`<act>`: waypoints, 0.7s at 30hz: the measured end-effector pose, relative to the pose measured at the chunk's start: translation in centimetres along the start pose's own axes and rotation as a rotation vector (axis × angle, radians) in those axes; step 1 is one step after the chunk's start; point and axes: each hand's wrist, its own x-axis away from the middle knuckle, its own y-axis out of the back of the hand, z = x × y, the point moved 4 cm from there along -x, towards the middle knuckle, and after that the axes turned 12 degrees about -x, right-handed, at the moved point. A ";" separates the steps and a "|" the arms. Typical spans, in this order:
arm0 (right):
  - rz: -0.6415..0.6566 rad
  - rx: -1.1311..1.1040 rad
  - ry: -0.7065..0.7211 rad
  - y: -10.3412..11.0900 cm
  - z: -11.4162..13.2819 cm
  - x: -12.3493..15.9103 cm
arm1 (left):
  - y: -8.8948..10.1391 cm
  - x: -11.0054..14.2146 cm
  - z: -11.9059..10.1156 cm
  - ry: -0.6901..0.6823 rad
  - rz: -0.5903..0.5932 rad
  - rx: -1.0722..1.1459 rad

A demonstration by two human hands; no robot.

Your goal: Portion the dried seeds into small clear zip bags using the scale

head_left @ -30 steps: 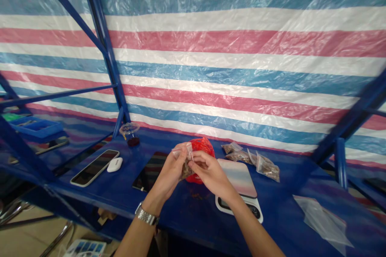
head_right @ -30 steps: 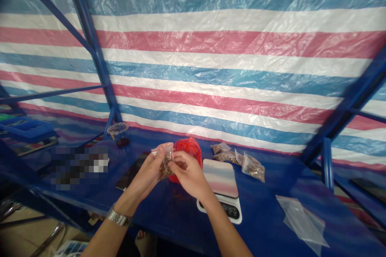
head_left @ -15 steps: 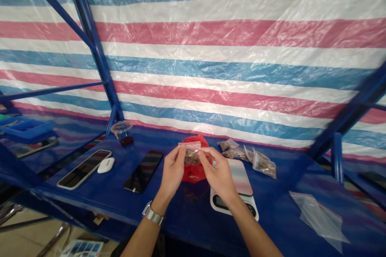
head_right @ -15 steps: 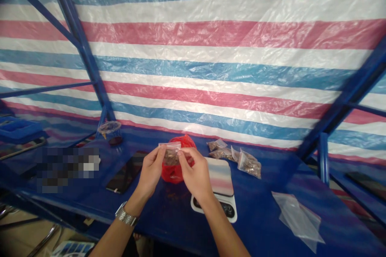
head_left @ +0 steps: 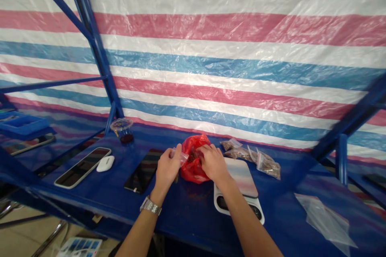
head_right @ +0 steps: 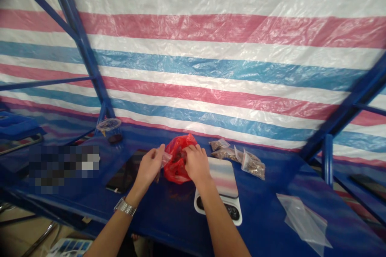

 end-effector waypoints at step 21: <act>0.000 0.015 -0.335 -0.1 -0.2 0.7 | -2.2 0.6 -0.9 -0.150 0.150 -0.179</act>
